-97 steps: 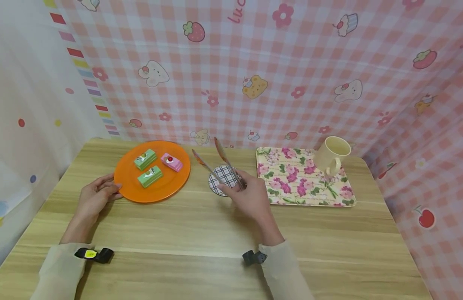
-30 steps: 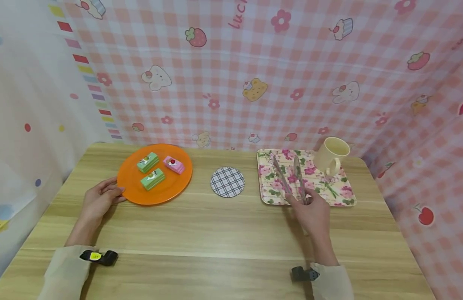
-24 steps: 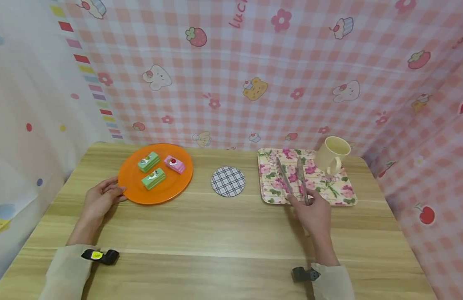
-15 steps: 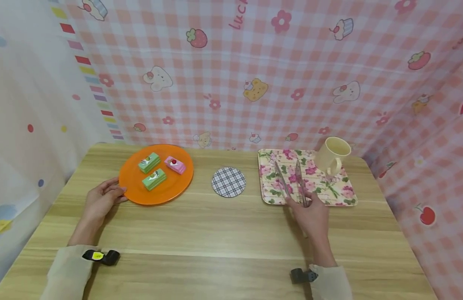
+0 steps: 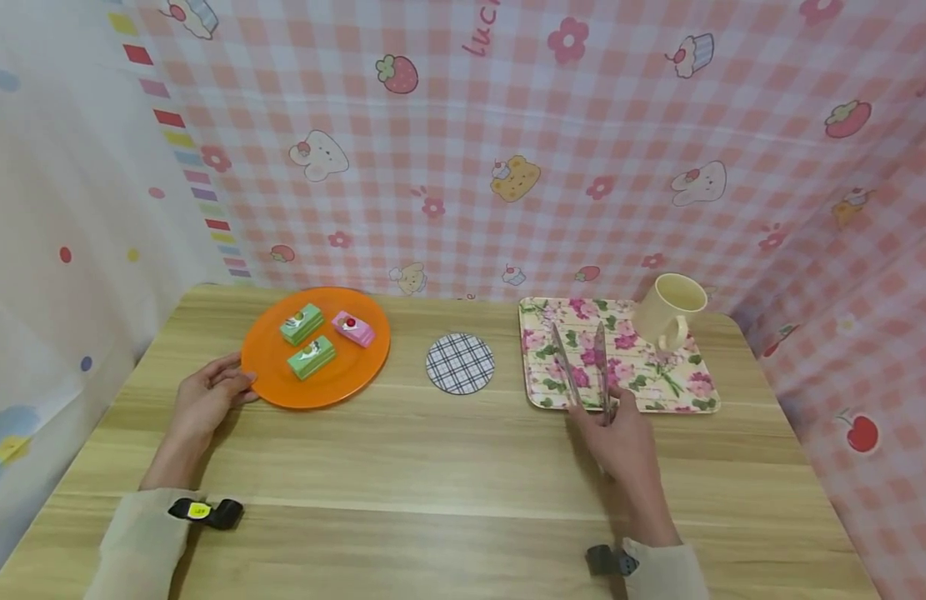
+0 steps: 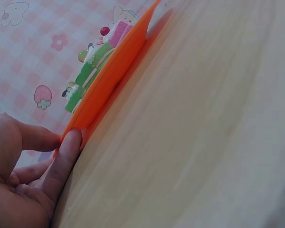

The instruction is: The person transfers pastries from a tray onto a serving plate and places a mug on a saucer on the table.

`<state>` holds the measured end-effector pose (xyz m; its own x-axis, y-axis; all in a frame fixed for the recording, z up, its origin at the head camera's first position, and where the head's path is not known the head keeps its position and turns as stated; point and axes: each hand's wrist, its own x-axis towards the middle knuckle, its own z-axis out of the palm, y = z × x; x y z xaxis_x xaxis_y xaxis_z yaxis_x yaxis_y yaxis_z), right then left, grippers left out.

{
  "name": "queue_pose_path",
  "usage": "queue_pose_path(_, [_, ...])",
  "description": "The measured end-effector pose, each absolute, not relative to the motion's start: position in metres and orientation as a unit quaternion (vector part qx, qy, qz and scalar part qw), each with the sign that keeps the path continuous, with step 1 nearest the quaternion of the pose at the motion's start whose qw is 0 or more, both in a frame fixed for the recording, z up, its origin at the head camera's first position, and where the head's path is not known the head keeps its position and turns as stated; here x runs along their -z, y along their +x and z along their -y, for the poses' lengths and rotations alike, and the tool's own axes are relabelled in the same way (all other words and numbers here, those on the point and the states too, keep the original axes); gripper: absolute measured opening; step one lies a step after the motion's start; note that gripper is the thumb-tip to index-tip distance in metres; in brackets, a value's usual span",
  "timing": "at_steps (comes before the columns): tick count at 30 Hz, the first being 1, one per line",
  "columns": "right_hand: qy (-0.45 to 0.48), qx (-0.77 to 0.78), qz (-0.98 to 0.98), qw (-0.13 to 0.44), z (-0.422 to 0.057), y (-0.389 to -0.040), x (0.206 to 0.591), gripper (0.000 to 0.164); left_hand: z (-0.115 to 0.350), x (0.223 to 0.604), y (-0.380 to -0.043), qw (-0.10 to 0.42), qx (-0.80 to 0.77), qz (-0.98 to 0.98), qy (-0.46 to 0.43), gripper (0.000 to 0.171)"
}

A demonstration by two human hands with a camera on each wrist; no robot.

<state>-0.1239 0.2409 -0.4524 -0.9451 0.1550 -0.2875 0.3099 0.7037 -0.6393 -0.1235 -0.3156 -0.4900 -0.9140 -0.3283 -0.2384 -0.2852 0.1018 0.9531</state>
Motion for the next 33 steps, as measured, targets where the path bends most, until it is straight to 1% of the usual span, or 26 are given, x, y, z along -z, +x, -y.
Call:
queue_pose_path(4, [0.098, 0.335, -0.931, 0.108, -0.245, -0.120, 0.445, 0.100, 0.314, 0.490, -0.123, 0.017, 0.636, 0.743, 0.207, 0.060])
queue_pose_path(8, [0.080, 0.305, -0.942, 0.114, -0.247, -0.116, 0.441, 0.093, 0.315, 0.489, -0.124, 0.019, 0.634, 0.746, 0.203, 0.060])
queue_pose_path(11, [0.070, 0.288, -0.948, 0.118, -0.249, -0.116, 0.439, 0.090, 0.314, 0.489, -0.125, 0.018, 0.634, 0.746, 0.201, 0.060])
queue_pose_path(18, [0.049, 0.262, -0.953, 0.144, -0.256, -0.119, 0.433, 0.098, 0.310, 0.488, -0.125, 0.016, 0.635, 0.745, 0.205, 0.060])
queue_pose_path(29, [0.017, 0.280, -0.946, 0.160, -0.268, -0.119, 0.425, 0.096, 0.307, 0.488, -0.121, 0.023, 0.649, 0.728, 0.219, 0.060])
queue_pose_path(33, [0.004, 0.290, -0.946, 0.143, -0.272, -0.119, 0.422, 0.091, 0.310, 0.487, -0.118, 0.025, 0.646, 0.731, 0.218, 0.061])
